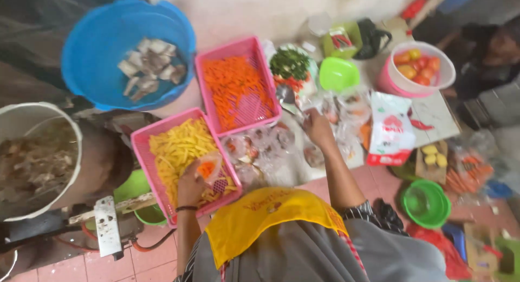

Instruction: Packaging cooked meat, potatoes, and carrots into small plastic bags.

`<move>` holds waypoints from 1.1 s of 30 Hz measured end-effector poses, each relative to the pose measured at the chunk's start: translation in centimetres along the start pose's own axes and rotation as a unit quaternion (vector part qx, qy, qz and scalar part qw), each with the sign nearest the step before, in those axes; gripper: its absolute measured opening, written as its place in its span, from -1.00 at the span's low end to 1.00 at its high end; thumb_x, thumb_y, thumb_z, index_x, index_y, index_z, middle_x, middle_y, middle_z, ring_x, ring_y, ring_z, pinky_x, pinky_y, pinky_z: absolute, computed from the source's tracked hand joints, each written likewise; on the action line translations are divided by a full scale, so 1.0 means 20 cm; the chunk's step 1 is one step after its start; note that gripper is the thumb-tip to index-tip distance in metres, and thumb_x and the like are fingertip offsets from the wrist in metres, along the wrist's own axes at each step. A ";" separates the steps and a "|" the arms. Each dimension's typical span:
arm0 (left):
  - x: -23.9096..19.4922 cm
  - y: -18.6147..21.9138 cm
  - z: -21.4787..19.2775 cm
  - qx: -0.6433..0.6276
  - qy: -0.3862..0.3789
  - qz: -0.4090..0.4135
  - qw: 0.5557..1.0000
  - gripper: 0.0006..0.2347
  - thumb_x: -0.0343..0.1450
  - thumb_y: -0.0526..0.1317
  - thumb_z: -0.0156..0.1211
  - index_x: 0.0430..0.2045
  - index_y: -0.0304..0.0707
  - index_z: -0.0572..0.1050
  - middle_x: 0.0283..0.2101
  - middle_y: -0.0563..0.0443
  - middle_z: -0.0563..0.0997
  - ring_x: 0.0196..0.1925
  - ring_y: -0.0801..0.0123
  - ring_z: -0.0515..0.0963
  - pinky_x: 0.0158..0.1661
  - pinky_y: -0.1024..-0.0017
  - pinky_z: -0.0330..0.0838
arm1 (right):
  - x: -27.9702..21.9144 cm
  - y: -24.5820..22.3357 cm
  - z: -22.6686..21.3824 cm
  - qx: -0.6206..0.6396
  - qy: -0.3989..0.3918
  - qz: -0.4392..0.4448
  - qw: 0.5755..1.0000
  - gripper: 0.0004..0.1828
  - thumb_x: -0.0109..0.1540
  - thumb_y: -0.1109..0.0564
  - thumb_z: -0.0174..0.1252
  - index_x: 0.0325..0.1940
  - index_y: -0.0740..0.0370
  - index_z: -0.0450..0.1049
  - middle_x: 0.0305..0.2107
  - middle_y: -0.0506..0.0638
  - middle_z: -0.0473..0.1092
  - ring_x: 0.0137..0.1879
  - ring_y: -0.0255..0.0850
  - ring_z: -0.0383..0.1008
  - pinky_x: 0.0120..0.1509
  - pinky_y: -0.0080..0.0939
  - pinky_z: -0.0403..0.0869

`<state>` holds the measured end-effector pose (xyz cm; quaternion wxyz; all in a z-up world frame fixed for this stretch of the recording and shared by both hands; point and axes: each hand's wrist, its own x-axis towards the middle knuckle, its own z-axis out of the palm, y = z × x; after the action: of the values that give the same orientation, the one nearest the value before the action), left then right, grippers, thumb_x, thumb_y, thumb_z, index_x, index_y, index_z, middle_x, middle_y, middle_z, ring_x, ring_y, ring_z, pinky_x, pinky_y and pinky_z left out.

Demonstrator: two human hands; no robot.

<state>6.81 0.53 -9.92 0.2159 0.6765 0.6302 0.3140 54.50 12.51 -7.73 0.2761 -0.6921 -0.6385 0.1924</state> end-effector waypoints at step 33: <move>0.27 0.79 -0.28 -0.118 -0.033 -0.254 0.960 -0.54 0.36 -0.55 -0.10 0.20 -0.36 0.42 0.17 -0.26 0.57 -0.42 0.30 0.71 -0.43 0.44 0.58 | 0.62 0.67 0.04 -0.039 0.013 0.099 0.994 -0.86 0.17 0.15 0.24 -0.25 0.06 0.68 -0.41 0.18 0.56 -0.25 0.13 0.59 -0.10 0.06 0.52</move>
<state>14.23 3.51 5.82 0.3870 0.4743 0.7323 0.2985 65.77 24.54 -15.62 0.2370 -0.7645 -0.5703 0.1844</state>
